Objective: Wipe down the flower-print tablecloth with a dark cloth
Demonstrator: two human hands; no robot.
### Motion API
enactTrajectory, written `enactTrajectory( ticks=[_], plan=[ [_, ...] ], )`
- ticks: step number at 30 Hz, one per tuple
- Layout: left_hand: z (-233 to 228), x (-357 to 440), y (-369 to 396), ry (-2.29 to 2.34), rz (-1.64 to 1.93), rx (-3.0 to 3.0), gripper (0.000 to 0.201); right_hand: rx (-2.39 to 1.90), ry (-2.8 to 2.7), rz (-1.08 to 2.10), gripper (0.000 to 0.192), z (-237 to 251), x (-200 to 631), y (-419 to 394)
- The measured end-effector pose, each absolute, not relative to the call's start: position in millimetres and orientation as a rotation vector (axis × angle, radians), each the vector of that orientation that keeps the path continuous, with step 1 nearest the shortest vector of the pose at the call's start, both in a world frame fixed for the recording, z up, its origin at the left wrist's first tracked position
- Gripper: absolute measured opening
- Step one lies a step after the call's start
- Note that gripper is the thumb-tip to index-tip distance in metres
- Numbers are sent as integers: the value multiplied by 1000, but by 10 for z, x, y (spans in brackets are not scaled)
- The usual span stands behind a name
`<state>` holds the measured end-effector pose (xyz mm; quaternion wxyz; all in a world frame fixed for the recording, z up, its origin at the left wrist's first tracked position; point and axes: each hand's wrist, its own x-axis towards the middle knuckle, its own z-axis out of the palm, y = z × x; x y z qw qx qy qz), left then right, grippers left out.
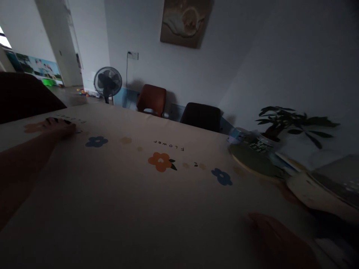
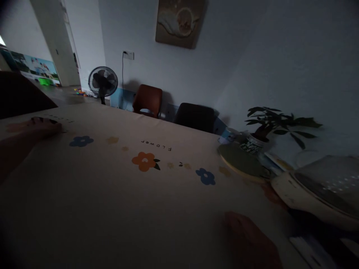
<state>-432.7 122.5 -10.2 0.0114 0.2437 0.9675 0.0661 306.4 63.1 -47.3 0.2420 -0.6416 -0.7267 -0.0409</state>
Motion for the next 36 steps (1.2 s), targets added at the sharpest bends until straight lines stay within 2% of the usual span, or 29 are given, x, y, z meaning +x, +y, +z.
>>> enactTrajectory(
  ticks=[5,9,14,18,23,26,30,36],
  plan=[
    [-59,-3893,1681,2903,283,918,72,-1732,-2015,9,43,-502,2939,555],
    [-101,-3198,2286,2751,329,1241,69,-1759,-1961,82,43,-455,2721,408],
    [-210,-1865,3090,2504,406,1674,62,-1675,-2001,23,41,-403,2616,265],
    [-282,-563,3410,2211,416,2007,63,-1608,-2068,-28,38,-370,2637,239],
    [-345,976,3202,1736,419,2387,65,-1445,-2205,-219,41,-278,2656,236],
    [-365,1571,2880,1559,427,2503,69,-1325,-2216,-310,42,-202,2662,259],
    [-376,1872,2478,1370,418,2605,71,-1393,-2161,-268,37,-146,2685,336],
    [-366,1765,2253,1336,395,2596,68,-1616,-2135,-65,41,-120,2776,445]
  ],
)
